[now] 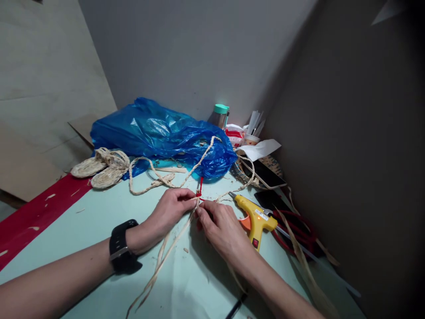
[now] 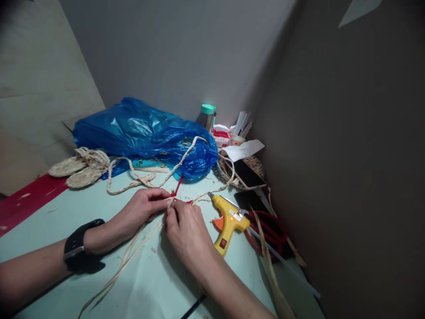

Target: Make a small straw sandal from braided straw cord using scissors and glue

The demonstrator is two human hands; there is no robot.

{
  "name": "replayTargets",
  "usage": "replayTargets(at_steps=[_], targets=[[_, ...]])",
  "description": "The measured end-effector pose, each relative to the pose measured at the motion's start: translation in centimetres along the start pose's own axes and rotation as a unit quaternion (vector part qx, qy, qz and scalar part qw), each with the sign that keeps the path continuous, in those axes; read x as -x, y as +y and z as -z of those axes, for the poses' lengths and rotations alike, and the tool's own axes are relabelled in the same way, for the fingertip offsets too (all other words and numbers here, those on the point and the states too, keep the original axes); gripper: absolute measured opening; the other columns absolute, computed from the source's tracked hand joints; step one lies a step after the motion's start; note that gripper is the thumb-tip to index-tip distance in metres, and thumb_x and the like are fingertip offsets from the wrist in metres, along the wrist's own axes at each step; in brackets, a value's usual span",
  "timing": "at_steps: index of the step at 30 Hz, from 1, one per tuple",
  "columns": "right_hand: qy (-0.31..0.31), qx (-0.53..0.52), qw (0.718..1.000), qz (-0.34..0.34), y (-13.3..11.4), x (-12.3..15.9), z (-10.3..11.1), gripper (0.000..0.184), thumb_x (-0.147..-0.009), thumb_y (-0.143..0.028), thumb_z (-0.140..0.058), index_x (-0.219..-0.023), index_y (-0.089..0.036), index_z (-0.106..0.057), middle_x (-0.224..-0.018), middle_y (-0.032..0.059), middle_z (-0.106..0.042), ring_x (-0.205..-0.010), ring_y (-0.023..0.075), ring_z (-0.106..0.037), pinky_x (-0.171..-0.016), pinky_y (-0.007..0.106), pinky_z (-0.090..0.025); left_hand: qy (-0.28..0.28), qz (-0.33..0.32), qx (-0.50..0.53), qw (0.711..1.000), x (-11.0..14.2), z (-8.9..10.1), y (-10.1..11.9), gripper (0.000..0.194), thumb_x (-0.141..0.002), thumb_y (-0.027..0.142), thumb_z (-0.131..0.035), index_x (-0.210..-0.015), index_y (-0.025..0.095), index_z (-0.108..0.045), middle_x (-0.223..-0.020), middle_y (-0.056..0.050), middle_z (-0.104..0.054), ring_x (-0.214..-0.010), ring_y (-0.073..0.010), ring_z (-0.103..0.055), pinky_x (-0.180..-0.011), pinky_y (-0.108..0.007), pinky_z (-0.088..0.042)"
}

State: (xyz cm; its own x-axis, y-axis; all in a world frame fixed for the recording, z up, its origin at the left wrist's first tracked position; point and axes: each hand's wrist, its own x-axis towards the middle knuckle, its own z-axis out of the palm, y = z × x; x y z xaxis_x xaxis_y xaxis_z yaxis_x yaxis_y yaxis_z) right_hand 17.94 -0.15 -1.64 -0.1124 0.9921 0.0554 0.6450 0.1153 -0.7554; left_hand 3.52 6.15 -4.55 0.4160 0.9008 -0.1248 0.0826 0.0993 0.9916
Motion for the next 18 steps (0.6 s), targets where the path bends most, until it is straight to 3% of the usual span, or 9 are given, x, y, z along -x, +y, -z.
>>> replayTargets(at_steps=[6,12,15,18], targets=[[-0.019,-0.031,0.999,-0.013,-0.2,0.2,-1.0,0.032,-0.097,-0.025,-0.038,-0.069,-0.019,-0.053,-0.055,-0.0019,-0.060,-0.043,0.0087,-0.053,-0.049,0.020,-0.034,-0.027,0.037,0.051,0.998,0.7,0.0,0.9,0.021,-0.081,0.034,-0.065,-0.078,0.014,-0.063,-0.053,0.008,-0.035,-0.045,-0.0055,-0.023,-0.042,-0.021,-0.013],[-0.032,0.023,0.999,0.016,-0.7,0.6,-0.9,0.034,-0.095,-0.029,-0.045,-0.064,-0.020,-0.054,-0.052,-0.0026,-0.053,-0.047,0.0104,-0.044,-0.050,0.025,-0.026,-0.045,0.047,0.078,0.995,0.6,0.2,0.8,0.023,-0.077,0.034,-0.072,-0.077,0.012,-0.063,-0.061,0.006,-0.044,-0.048,-0.0043,-0.028,-0.043,-0.020,-0.016],[0.030,0.043,0.999,0.009,-0.5,0.4,0.1,0.037,-0.095,-0.040,-0.047,-0.065,-0.020,-0.054,-0.055,-0.0024,-0.053,-0.051,0.0118,-0.045,-0.053,0.026,-0.026,-0.050,0.047,0.076,0.995,0.6,0.4,0.9,0.020,-0.077,0.032,-0.071,-0.079,0.012,-0.065,-0.065,0.004,-0.049,-0.051,-0.0048,-0.034,-0.046,-0.019,-0.021],[0.080,-0.006,0.997,-0.012,0.4,-0.3,0.5,0.024,-0.094,-0.040,-0.051,-0.082,-0.020,-0.059,-0.070,0.0004,-0.062,-0.066,0.0156,-0.054,-0.061,0.026,-0.033,-0.054,0.044,0.057,0.996,0.9,0.6,1.1,0.018,-0.078,0.030,-0.068,-0.086,0.013,-0.067,-0.070,0.002,-0.054,-0.051,-0.0052,-0.035,-0.047,-0.020,-0.022]])
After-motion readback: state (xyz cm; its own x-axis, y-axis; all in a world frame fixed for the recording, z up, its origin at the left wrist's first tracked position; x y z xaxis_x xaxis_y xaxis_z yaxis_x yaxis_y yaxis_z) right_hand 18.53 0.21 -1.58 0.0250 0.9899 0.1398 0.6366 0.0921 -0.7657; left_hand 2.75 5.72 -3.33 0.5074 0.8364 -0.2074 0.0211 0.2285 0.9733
